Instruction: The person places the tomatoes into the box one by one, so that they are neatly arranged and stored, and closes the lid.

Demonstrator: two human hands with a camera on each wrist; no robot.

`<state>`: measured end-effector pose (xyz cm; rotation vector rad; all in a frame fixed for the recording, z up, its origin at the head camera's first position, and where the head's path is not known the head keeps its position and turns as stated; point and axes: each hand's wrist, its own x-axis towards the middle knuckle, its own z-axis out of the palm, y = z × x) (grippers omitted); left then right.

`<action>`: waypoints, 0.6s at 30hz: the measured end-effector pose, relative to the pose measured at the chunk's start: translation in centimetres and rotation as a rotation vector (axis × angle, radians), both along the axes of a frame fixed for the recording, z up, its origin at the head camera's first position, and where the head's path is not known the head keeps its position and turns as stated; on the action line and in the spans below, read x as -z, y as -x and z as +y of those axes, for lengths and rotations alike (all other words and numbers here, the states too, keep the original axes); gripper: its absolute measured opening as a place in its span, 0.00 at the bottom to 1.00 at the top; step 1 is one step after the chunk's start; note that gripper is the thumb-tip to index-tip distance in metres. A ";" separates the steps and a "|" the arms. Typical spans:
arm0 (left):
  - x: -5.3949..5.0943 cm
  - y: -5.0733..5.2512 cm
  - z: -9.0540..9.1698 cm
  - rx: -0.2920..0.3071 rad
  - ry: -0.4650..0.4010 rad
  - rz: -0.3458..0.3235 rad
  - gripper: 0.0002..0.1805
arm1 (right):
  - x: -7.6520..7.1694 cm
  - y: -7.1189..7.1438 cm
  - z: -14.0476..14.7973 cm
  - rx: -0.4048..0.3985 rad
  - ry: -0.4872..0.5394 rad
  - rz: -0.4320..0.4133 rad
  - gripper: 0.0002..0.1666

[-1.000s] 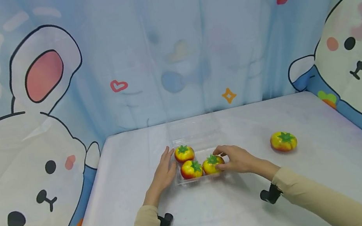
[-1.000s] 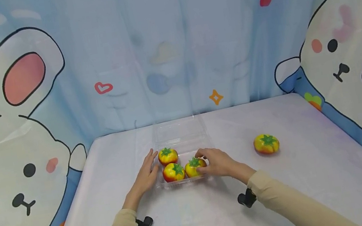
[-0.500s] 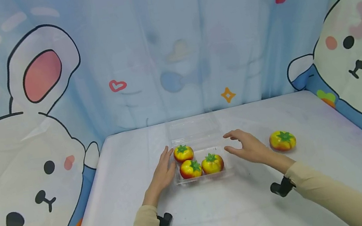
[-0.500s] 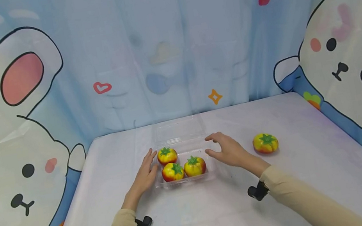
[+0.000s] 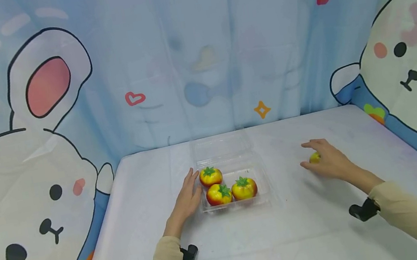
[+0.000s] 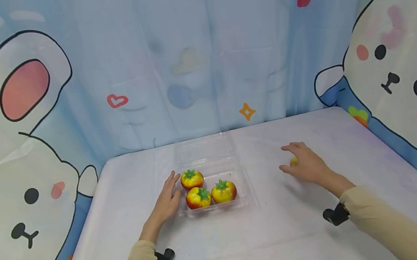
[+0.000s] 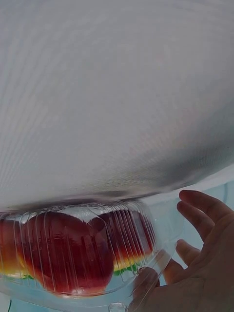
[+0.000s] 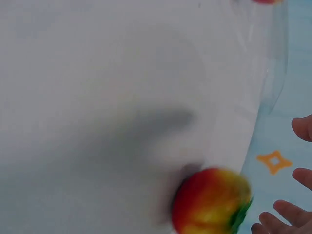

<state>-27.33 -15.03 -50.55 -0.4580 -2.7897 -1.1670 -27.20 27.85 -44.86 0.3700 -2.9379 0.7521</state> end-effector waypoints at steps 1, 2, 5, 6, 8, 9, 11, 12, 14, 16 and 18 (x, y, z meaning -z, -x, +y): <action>0.0 0.0 0.0 0.000 -0.001 0.003 0.29 | 0.2 0.0 0.7 0.020 -0.004 -0.022 0.40; 0.0 0.1 0.0 0.001 -0.002 0.006 0.29 | 0.4 0.1 1.3 0.033 -0.007 -0.040 0.42; 0.1 0.1 -0.1 0.006 -0.011 0.009 0.29 | 1.1 0.2 3.1 0.060 -0.010 -0.076 0.44; 0.1 0.1 -0.1 0.007 -0.013 0.006 0.29 | 1.4 0.2 3.6 0.064 -0.012 -0.085 0.45; 0.3 0.2 -0.1 0.012 -0.013 0.027 0.29 | 1.9 0.2 4.4 0.062 -0.017 -0.091 0.46; 0.3 0.2 -0.2 0.013 -0.017 0.029 0.29 | 2.2 0.2 4.7 0.060 -0.014 -0.095 0.46; 0.4 0.2 -0.2 0.014 -0.017 0.028 0.29 | 2.5 0.1 4.9 0.057 -0.005 -0.102 0.46; 0.4 0.2 -0.2 0.013 -0.015 0.026 0.29 | 2.6 0.0 4.9 0.058 -0.001 -0.107 0.46; 0.5 0.3 -0.2 0.006 -0.006 0.015 0.29 | 2.7 -0.1 5.0 0.065 0.006 -0.118 0.46; 0.4 0.3 -0.1 0.005 -0.008 -0.008 0.29 | 2.7 -0.1 4.9 0.071 0.013 -0.127 0.45; 0.4 0.4 -0.1 0.002 -0.003 -0.013 0.30 | 2.7 -0.1 4.9 0.076 0.015 -0.127 0.44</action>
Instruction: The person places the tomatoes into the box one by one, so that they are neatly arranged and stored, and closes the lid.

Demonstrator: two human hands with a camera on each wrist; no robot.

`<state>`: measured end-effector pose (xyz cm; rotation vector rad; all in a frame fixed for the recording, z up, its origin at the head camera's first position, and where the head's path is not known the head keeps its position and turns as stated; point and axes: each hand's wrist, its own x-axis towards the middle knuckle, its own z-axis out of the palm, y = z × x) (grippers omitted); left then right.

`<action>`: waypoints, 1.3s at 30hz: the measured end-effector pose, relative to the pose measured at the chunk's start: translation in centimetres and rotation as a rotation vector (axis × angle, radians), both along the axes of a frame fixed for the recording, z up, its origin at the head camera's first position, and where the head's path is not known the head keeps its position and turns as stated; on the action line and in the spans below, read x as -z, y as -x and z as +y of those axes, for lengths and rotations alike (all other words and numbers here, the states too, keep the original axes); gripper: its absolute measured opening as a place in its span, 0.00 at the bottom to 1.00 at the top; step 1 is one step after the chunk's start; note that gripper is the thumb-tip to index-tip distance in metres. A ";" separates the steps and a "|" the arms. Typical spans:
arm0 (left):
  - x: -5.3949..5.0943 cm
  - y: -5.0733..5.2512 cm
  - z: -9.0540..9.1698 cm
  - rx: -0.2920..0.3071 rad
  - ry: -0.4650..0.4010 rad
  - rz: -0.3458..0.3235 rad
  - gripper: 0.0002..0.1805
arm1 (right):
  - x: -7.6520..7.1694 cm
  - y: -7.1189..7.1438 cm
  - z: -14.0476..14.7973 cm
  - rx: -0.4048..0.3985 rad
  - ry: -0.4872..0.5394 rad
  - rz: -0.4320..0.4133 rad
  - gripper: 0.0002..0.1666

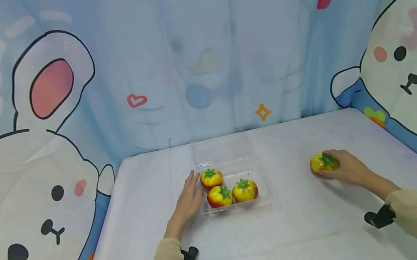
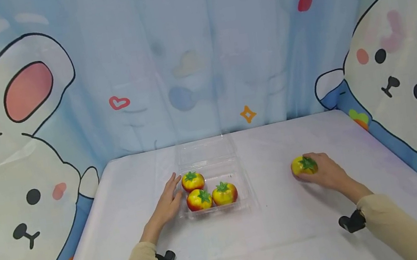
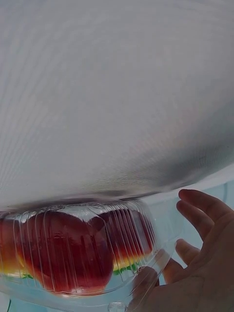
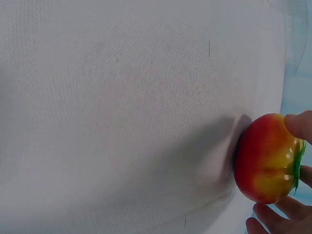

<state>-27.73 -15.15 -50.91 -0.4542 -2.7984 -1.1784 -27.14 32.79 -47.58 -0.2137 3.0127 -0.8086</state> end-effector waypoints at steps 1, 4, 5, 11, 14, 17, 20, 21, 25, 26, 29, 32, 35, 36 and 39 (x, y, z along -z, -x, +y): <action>0.0 0.0 0.0 -0.001 0.005 -0.002 0.30 | 0.1 0.0 0.1 0.001 0.003 -0.001 0.44; -0.1 -0.1 0.1 0.000 0.003 0.005 0.29 | 0.3 0.1 0.2 0.004 0.015 0.006 0.42; -0.1 -0.1 0.1 0.000 0.004 0.007 0.29 | 0.4 0.1 0.3 0.005 0.018 0.009 0.42; -0.4 -0.1 0.2 -0.007 0.005 0.010 0.29 | 0.6 0.4 0.4 0.014 0.033 0.019 0.41; -0.4 -0.1 0.2 -0.007 0.003 0.015 0.29 | 0.6 0.5 0.3 0.026 0.033 0.016 0.41; -0.4 0.0 0.3 -0.005 -0.001 0.015 0.29 | 0.6 0.5 0.2 0.042 0.031 0.008 0.42; -0.4 -0.1 0.3 0.002 -0.004 0.021 0.29 | 0.7 0.6 -0.1 0.051 0.040 0.001 0.43; -0.4 -0.1 0.3 0.005 -0.004 0.024 0.29 | 0.7 0.6 -0.2 0.051 0.044 0.004 0.43; -0.3 -0.1 0.2 0.012 -0.005 0.058 0.29 | 0.5 0.8 -0.9 0.036 0.075 0.029 0.44; -0.3 -0.1 0.2 0.012 -0.007 0.065 0.29 | 0.5 0.9 -1.2 0.032 0.079 0.036 0.44; -0.4 -0.1 0.2 0.007 -0.002 0.056 0.29 | 0.1 1.2 -2.1 0.014 0.092 0.053 0.45; -0.3 -0.1 0.1 -0.001 -0.001 0.034 0.29 | -0.3 1.4 -3.3 -0.004 0.106 0.064 0.45; -0.1 0.0 0.1 -0.004 0.011 0.023 0.29 | -0.7 1.7 -4.7 -0.017 0.123 0.073 0.45; 0.0 0.0 0.0 -0.005 0.016 0.017 0.29 | -0.8 1.8 -5.1 -0.021 0.128 0.075 0.44; 0.1 0.0 0.0 -0.010 0.028 -0.003 0.30 | -1.1 2.2 -6.4 -0.035 0.142 0.093 0.43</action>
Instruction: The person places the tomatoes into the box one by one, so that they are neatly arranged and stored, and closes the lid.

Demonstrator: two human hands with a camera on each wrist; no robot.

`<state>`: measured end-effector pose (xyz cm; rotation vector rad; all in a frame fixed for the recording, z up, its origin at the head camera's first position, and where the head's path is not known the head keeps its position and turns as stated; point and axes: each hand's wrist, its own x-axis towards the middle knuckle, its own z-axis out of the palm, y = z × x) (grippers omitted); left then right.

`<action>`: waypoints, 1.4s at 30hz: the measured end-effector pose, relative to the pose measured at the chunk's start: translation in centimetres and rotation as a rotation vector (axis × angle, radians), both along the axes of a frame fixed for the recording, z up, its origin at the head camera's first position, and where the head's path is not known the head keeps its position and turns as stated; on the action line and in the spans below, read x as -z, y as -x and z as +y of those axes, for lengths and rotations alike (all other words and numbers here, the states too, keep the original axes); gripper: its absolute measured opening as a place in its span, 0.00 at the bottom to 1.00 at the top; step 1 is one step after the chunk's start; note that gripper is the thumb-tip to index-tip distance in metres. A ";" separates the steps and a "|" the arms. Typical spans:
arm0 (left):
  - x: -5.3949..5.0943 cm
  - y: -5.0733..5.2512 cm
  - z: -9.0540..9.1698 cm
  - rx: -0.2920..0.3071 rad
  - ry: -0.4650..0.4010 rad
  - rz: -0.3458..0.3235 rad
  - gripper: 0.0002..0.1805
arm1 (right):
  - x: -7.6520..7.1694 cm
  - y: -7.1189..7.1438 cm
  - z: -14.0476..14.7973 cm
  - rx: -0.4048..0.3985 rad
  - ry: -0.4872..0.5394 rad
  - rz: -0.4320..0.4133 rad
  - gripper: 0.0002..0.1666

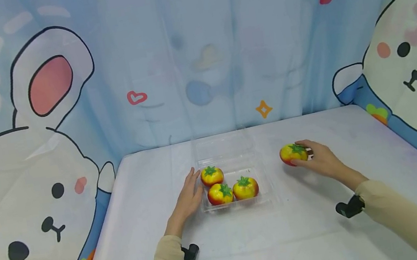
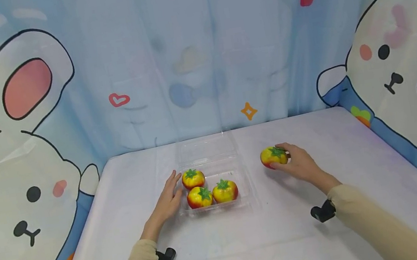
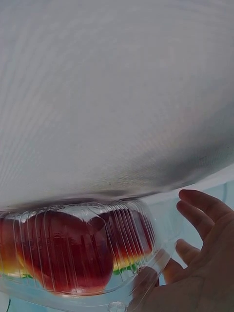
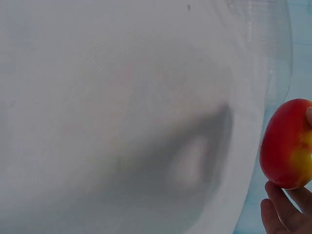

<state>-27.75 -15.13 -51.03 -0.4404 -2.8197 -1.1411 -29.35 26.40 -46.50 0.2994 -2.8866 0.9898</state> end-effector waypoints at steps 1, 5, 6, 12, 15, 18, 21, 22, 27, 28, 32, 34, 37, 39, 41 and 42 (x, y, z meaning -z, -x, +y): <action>0.0 0.0 0.0 -0.002 0.001 -0.001 0.30 | -0.1 0.1 -0.4 -0.006 0.005 0.008 0.43; -0.1 0.0 0.0 -0.005 -0.005 -0.002 0.30 | -0.7 0.7 -1.9 -0.027 0.035 0.040 0.42; -0.1 0.0 0.0 -0.005 -0.007 0.000 0.30 | -0.9 0.8 -2.3 -0.032 0.042 0.046 0.42; -0.2 0.0 -0.1 -0.002 -0.013 0.002 0.30 | -1.6 1.3 -4.6 -0.054 0.065 0.074 0.40; -0.1 0.0 -0.1 0.004 -0.018 0.012 0.29 | -1.8 1.4 -5.7 -0.063 0.078 0.075 0.39; -0.1 -0.1 -0.1 0.007 -0.024 0.025 0.29 | -1.9 1.4 -6.9 -0.076 0.091 0.075 0.39; -0.2 -0.2 -0.1 0.004 -0.027 0.021 0.29 | -1.9 1.4 -8.0 -0.095 0.102 0.078 0.38; -0.2 -0.2 -0.1 0.004 -0.027 0.021 0.29 | -1.9 1.4 -8.4 -0.102 0.106 0.079 0.38; -0.1 -0.2 0.0 0.004 -0.026 0.013 0.29 | -1.9 1.4 -10.1 -0.118 0.112 0.068 0.38; -0.1 -0.2 0.0 0.006 -0.029 0.015 0.29 | -1.9 1.4 -10.4 -0.122 0.112 0.067 0.38; 0.0 -0.2 0.0 0.006 -0.029 0.019 0.29 | -1.8 1.4 -11.5 -0.147 0.114 0.057 0.38; 0.0 -0.2 0.0 0.002 -0.026 0.017 0.30 | -1.7 1.4 -12.0 -0.162 0.117 0.051 0.37; -0.1 -0.2 0.0 -0.001 -0.022 0.014 0.30 | -1.5 1.3 -12.6 -0.181 0.121 0.036 0.37; -0.1 -0.2 0.0 0.001 -0.024 0.013 0.30 | -1.3 1.3 -13.0 -0.189 0.122 0.022 0.36; -0.1 -0.2 0.1 0.005 -0.026 0.019 0.30 | -1.1 1.4 -13.3 -0.195 0.117 0.006 0.36; -0.1 -0.2 0.1 0.006 -0.025 0.017 0.30 | -1.0 1.4 -13.5 -0.196 0.113 0.003 0.36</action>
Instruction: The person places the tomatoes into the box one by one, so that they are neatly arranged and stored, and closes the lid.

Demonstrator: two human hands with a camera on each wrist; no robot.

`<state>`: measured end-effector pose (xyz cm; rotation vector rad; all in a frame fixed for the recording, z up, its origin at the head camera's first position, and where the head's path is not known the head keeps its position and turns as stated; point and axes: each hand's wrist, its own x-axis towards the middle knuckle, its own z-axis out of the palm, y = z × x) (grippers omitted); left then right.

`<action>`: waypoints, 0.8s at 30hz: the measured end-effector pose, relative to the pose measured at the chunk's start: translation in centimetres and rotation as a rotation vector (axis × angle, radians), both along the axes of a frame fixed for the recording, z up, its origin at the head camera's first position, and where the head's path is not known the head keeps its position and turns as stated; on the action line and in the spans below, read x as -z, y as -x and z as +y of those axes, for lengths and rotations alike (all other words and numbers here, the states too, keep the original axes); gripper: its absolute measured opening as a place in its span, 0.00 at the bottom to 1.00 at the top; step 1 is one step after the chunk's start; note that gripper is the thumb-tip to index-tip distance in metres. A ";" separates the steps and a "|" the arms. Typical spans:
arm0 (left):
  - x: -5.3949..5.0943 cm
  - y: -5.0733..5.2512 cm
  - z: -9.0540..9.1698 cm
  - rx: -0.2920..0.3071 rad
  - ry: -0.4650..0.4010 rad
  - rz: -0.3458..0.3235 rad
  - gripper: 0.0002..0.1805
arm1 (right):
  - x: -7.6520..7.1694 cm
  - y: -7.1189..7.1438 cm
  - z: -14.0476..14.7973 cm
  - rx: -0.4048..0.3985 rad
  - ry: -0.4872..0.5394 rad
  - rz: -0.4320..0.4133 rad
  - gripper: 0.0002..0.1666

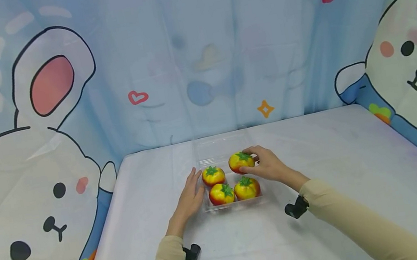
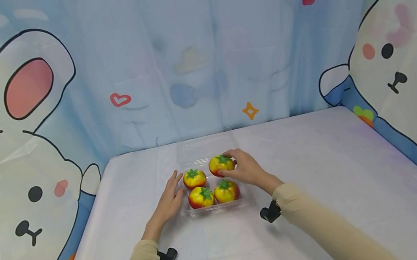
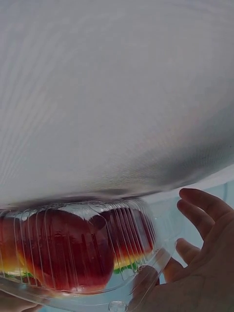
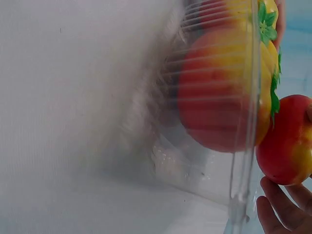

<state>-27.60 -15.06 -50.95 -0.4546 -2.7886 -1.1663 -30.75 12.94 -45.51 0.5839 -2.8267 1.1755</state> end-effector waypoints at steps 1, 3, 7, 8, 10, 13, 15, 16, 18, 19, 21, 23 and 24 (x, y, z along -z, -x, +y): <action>0.0 0.0 0.0 0.000 0.003 -0.001 0.30 | 0.1 0.0 -0.1 -0.002 -0.002 -0.005 0.36; 0.0 0.0 0.0 0.002 0.002 0.006 0.30 | 0.4 0.1 -0.4 -0.004 -0.007 -0.010 0.36; 0.1 0.1 0.0 0.002 0.002 0.011 0.30 | 0.8 0.2 -0.7 -0.005 -0.015 -0.016 0.36; 0.1 0.1 0.0 0.003 0.001 0.012 0.29 | 0.9 0.2 -0.8 -0.005 -0.018 -0.020 0.36; 0.2 0.1 0.0 0.003 0.003 0.011 0.30 | 1.1 0.2 -0.8 -0.002 -0.020 -0.035 0.36; 0.2 0.1 0.0 0.001 0.011 0.003 0.30 | 1.4 0.2 -0.9 -0.004 -0.031 -0.046 0.36; 0.2 0.1 0.0 0.000 0.013 0.000 0.30 | 1.4 0.2 -1.0 -0.002 -0.036 -0.049 0.36; 0.2 0.1 0.0 -0.001 0.014 -0.003 0.30 | 1.5 0.1 -1.1 -0.003 -0.039 -0.046 0.36; 0.2 0.1 0.0 -0.005 0.016 -0.009 0.30 | 1.5 0.1 -1.2 -0.004 -0.048 -0.040 0.36; 0.2 0.1 0.0 -0.006 0.015 -0.010 0.30 | 1.5 0.1 -1.2 -0.005 -0.050 -0.039 0.35; 0.2 0.1 0.0 -0.009 0.016 -0.010 0.30 | 1.6 0.1 -1.4 -0.008 -0.059 -0.034 0.35; 0.2 0.1 -0.1 -0.010 0.017 -0.010 0.30 | 1.7 0.2 -1.5 -0.011 -0.070 -0.027 0.35; 0.1 0.1 -0.1 -0.011 0.016 -0.011 0.30 | 1.8 0.3 -1.5 -0.012 -0.075 -0.025 0.35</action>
